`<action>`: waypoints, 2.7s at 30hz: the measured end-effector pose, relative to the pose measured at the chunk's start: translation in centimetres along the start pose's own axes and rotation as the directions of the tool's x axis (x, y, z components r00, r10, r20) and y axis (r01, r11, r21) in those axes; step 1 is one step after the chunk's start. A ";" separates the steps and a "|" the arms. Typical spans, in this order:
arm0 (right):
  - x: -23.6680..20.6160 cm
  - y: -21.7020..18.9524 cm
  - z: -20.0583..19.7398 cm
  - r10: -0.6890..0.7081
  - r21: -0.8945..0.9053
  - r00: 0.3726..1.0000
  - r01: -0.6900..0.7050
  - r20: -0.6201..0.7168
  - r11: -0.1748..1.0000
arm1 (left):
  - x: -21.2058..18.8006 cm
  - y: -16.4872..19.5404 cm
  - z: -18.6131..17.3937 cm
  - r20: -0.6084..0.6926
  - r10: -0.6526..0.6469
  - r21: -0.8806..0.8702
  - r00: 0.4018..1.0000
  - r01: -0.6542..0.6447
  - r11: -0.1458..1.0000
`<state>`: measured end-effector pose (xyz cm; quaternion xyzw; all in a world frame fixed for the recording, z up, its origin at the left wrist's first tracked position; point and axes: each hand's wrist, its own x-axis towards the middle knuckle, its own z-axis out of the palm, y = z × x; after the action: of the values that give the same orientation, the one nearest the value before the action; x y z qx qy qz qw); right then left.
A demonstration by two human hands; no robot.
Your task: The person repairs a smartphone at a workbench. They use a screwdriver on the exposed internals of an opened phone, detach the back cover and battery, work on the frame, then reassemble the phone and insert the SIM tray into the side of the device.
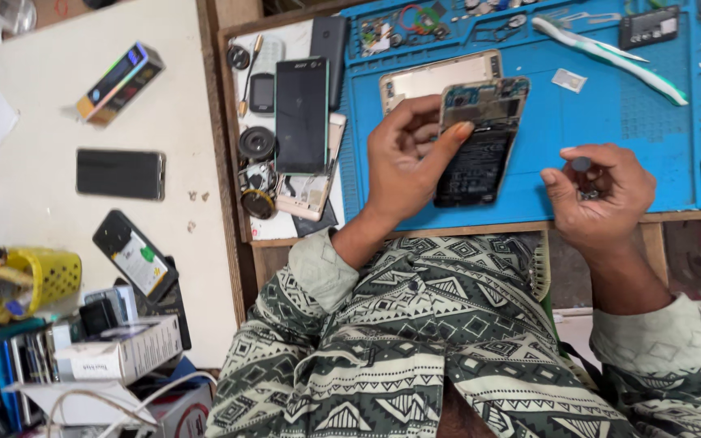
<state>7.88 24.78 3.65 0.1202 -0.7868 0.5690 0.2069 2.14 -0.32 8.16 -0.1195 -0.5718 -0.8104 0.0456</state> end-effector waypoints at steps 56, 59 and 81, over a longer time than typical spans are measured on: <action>0.2 -4.5 1.3 0.396 0.701 0.880 -0.456 0.263 0.549 | -3.5 1.3 1.5 0.422 -0.215 0.180 0.881 0.151 0.972; 0.2 -4.5 1.3 0.393 0.697 0.880 -0.459 0.268 0.552 | -3.5 1.1 1.5 0.425 -0.205 0.187 0.882 0.136 0.973; -0.6 -4.1 1.3 0.413 0.681 0.879 -0.454 0.238 0.575 | -4.2 1.2 1.4 0.468 -0.228 0.144 0.854 0.181 0.973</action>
<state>9.87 22.21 6.50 0.0101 -0.5102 0.8597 -0.0233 6.63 0.28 8.71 -0.2533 -0.6122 -0.7274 -0.1785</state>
